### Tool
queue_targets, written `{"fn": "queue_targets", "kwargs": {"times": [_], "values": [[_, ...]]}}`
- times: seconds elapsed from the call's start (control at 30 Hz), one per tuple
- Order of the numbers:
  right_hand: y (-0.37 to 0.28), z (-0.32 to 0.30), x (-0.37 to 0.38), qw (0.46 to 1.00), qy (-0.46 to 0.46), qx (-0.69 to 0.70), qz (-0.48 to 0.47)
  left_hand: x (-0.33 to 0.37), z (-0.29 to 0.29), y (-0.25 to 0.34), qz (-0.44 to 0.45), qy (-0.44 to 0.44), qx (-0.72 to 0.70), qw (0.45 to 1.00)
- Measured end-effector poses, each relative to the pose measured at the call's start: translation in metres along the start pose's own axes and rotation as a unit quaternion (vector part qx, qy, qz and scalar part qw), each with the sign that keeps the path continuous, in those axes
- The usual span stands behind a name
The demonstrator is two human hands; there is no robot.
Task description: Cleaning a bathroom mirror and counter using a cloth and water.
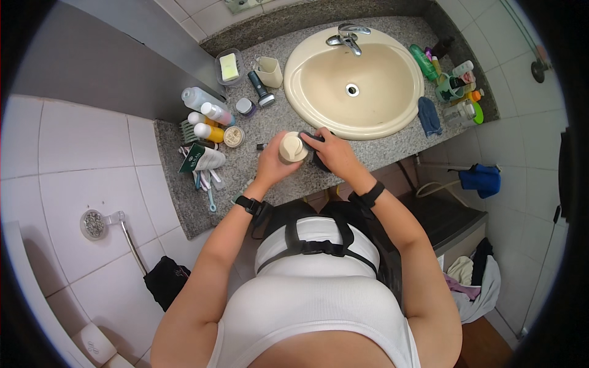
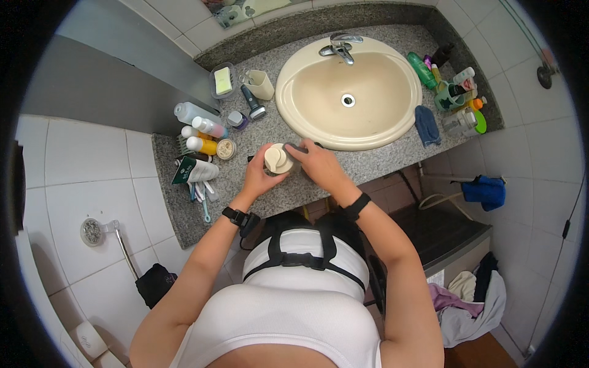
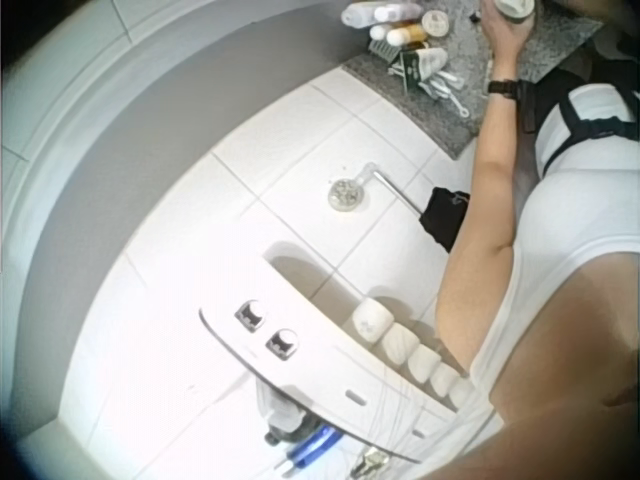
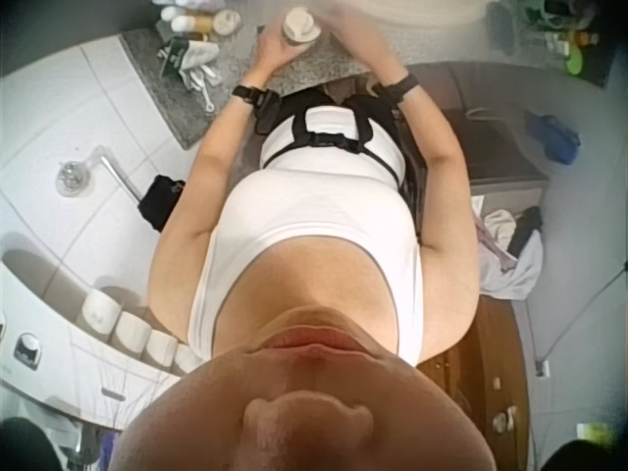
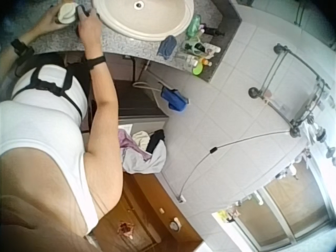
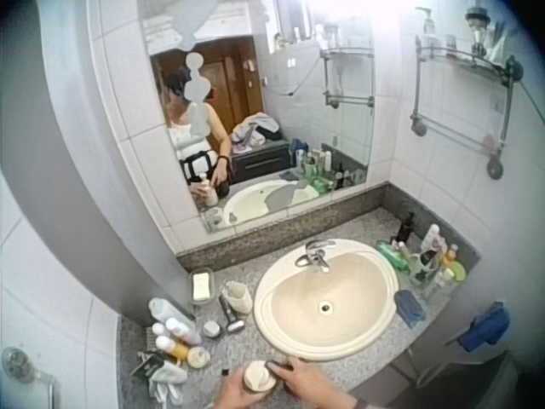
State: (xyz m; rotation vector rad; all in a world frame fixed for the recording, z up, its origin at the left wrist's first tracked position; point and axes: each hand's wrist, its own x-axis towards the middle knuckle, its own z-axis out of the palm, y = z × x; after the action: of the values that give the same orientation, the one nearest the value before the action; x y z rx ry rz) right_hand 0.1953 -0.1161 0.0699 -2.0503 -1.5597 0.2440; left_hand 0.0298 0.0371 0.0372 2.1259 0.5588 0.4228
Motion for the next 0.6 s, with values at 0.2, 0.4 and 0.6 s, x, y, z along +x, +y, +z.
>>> {"fn": "queue_targets", "kwargs": {"times": [0.2, 0.4, 0.6], "values": [[-0.024, -0.004, -0.032, 0.999, -0.026, 0.003, 0.021, -0.001, 0.004, -0.002, -0.005, 0.009, -0.028, 1.0], [-0.033, 0.002, -0.044, 0.996, -0.026, 0.071, 0.054, 0.002, 0.016, 0.012, -0.073, 0.024, 0.069, 0.995], [-0.016, 0.007, -0.041, 0.998, -0.001, 0.032, 0.062, -0.005, -0.006, 0.012, 0.001, -0.034, 0.055, 0.998]]}}
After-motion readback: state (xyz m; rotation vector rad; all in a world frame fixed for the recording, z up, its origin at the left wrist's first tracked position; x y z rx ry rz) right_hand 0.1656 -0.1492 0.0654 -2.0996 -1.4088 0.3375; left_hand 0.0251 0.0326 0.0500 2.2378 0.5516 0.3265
